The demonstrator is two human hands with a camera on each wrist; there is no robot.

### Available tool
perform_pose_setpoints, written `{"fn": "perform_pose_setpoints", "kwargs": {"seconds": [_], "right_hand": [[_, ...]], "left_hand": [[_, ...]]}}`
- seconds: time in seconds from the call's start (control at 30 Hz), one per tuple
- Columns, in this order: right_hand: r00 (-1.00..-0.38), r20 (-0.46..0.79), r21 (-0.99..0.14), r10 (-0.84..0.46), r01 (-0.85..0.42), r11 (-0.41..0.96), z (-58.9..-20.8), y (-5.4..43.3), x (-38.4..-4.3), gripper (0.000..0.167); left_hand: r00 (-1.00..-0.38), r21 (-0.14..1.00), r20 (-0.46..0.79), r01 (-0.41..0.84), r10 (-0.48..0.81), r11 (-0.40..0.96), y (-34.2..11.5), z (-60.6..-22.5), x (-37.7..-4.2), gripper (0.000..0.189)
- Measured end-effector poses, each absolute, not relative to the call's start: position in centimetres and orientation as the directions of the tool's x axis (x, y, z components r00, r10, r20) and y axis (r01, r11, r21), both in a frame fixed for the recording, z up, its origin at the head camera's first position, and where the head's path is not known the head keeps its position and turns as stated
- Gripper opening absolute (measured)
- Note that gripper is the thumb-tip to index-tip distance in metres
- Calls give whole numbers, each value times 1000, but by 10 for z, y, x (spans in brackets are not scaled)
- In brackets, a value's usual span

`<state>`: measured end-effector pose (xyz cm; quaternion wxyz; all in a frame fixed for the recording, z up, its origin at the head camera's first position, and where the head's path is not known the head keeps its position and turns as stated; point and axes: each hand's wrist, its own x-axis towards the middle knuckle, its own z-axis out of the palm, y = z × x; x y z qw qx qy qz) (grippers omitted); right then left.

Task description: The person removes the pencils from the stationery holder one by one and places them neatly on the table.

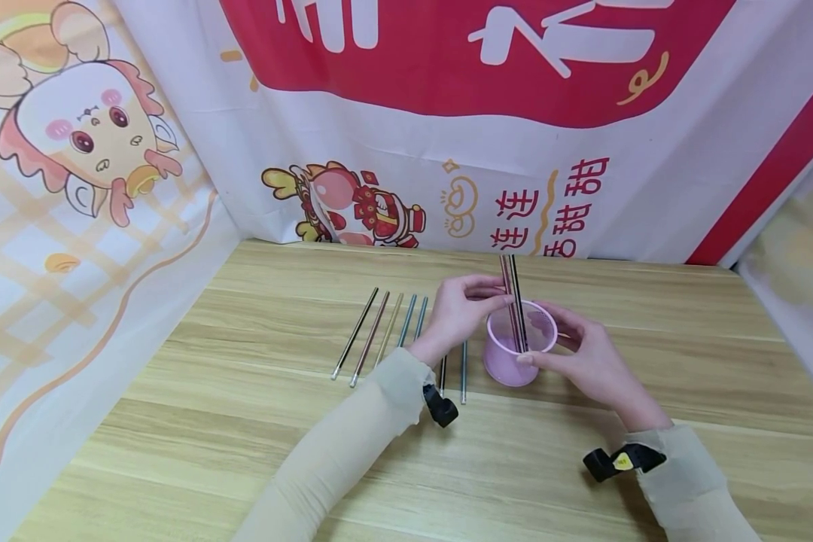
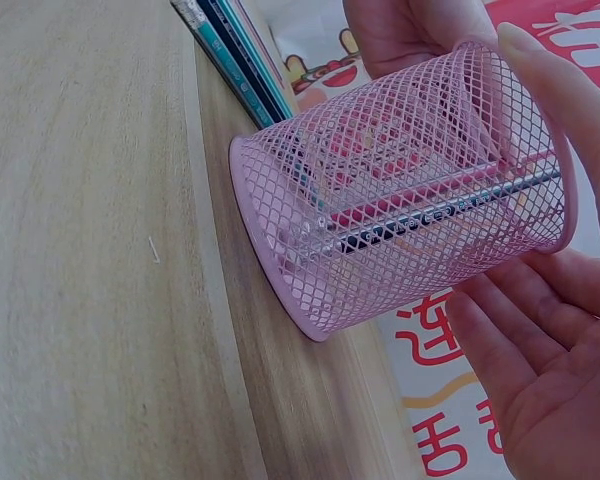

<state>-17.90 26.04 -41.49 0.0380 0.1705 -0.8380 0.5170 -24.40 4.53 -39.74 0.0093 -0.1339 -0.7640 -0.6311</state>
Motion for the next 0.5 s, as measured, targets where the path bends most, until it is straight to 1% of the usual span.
{"fn": "perform_pose_setpoints", "kwargs": {"seconds": [0.3, 0.5], "right_hand": [[-939, 236, -857, -249, -322, 402, -415, 261, -179, 77], [-943, 221, -850, -249, -311, 425, -414, 261, -179, 78]], "left_hand": [[-967, 967, 192, 215, 165, 135, 45, -392, -245, 28], [-962, 965, 226, 242, 150, 96, 41, -384, -244, 29]]}}
